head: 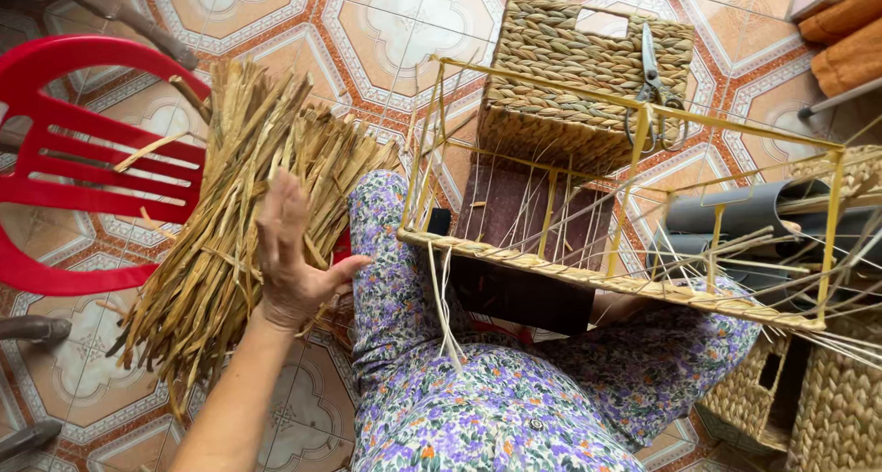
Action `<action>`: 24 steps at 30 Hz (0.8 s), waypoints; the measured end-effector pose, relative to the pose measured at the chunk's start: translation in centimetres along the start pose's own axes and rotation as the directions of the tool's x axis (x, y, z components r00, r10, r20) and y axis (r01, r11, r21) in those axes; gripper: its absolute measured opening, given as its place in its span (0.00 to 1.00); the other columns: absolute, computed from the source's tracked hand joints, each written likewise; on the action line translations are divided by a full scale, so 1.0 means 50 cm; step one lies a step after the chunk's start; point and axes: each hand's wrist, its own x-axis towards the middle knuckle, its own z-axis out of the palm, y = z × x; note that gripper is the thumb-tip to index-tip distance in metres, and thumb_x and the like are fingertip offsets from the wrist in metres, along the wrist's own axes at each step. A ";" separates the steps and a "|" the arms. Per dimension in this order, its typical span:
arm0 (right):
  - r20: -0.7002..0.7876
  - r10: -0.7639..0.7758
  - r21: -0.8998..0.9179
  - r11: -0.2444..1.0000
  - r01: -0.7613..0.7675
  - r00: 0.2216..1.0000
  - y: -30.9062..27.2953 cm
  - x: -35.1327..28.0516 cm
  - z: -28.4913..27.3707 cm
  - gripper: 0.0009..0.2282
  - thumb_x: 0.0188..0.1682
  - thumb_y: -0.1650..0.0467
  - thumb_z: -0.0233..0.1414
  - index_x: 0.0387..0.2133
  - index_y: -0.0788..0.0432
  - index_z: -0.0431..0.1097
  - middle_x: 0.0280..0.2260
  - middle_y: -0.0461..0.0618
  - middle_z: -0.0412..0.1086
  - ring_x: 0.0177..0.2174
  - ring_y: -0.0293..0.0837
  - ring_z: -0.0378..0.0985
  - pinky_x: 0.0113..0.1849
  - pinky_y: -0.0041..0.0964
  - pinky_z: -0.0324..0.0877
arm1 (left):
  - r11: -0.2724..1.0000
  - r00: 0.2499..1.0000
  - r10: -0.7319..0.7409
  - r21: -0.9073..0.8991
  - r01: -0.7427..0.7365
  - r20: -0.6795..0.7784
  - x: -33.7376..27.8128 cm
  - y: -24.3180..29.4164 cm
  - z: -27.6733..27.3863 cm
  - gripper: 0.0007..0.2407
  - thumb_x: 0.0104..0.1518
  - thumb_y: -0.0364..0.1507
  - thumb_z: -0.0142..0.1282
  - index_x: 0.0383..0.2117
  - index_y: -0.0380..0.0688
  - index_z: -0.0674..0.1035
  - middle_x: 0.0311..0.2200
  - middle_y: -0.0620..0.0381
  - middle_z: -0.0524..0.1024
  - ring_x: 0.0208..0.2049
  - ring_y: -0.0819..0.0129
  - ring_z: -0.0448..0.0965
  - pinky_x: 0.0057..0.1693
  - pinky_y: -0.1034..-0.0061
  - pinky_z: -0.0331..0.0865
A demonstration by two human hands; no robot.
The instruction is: The person weaves dried plant fibers into a rectangular basket frame resting on their lap. They use scissors to trim excess fibers along the edges and continue weaving the sides of the basket.
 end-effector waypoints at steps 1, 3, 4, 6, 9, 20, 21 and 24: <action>0.088 -0.038 -0.053 0.998 0.042 0.995 -0.015 -0.012 0.018 0.15 0.54 0.67 0.55 0.52 0.60 0.75 0.38 0.46 0.72 0.36 0.40 0.73 0.38 0.35 0.70 | 0.999 0.999 0.045 -0.023 -0.045 0.028 0.012 0.002 0.006 0.39 0.58 0.54 0.59 0.67 0.40 0.60 0.66 0.40 0.58 0.68 0.45 0.58 0.74 0.54 0.58; 0.289 -0.107 -0.139 0.978 0.153 0.951 -0.070 -0.075 0.013 0.15 0.52 0.68 0.57 0.51 0.60 0.76 0.41 0.47 0.73 0.40 0.42 0.75 0.41 0.37 0.72 | 0.989 0.987 0.137 -0.070 -0.132 0.081 0.036 0.019 0.024 0.41 0.53 0.56 0.58 0.67 0.44 0.60 0.64 0.42 0.61 0.66 0.47 0.60 0.72 0.54 0.58; 0.440 -0.154 -0.132 0.963 0.233 0.885 -0.101 -0.108 0.015 0.16 0.51 0.68 0.57 0.51 0.60 0.76 0.43 0.47 0.74 0.42 0.43 0.76 0.43 0.39 0.73 | 0.979 0.980 0.172 -0.126 -0.159 0.097 0.051 0.026 0.037 0.41 0.51 0.56 0.60 0.67 0.44 0.61 0.62 0.44 0.64 0.65 0.48 0.63 0.71 0.55 0.61; 0.714 -0.235 -0.047 0.924 0.381 0.659 -0.146 -0.150 0.060 0.16 0.48 0.68 0.59 0.50 0.60 0.77 0.46 0.48 0.75 0.45 0.46 0.78 0.46 0.41 0.75 | 0.952 0.965 0.227 -0.237 -0.192 0.130 0.079 0.042 0.067 0.41 0.49 0.54 0.63 0.66 0.44 0.63 0.58 0.48 0.71 0.63 0.50 0.70 0.69 0.58 0.65; 0.838 -0.427 0.199 0.819 0.539 0.339 -0.165 -0.140 0.233 0.17 0.48 0.69 0.59 0.50 0.60 0.76 0.50 0.52 0.77 0.50 0.49 0.81 0.50 0.44 0.76 | 0.875 0.948 0.140 -0.484 0.017 0.287 0.129 0.052 0.101 0.35 0.52 0.46 0.68 0.65 0.45 0.68 0.55 0.53 0.79 0.60 0.59 0.77 0.68 0.65 0.72; 0.716 -0.209 0.106 0.976 0.193 0.666 -0.244 -0.065 0.495 0.22 0.52 0.73 0.51 0.61 0.54 0.64 0.44 0.45 0.80 0.32 0.33 0.81 0.29 0.25 0.74 | 0.778 0.877 -0.255 -0.452 0.437 0.408 0.144 0.096 0.157 0.14 0.65 0.27 0.53 0.56 0.46 0.73 0.39 0.50 0.85 0.37 0.67 0.89 0.42 0.74 0.84; 0.723 -0.174 0.103 0.984 0.145 0.669 -0.243 -0.061 0.497 0.22 0.52 0.72 0.51 0.62 0.54 0.63 0.44 0.45 0.80 0.31 0.32 0.81 0.27 0.25 0.73 | 0.760 0.835 -0.324 -0.404 0.510 0.443 0.146 0.098 0.162 0.15 0.64 0.27 0.51 0.57 0.45 0.72 0.38 0.50 0.86 0.33 0.68 0.89 0.40 0.75 0.84; 0.729 -0.082 0.068 0.997 0.047 0.679 -0.241 -0.048 0.501 0.22 0.52 0.72 0.52 0.61 0.53 0.63 0.44 0.45 0.80 0.29 0.31 0.81 0.23 0.24 0.71 | 0.754 0.823 -0.336 -0.393 0.527 0.458 0.158 0.104 0.161 0.20 0.64 0.27 0.51 0.63 0.44 0.67 0.35 0.49 0.86 0.32 0.67 0.88 0.41 0.73 0.83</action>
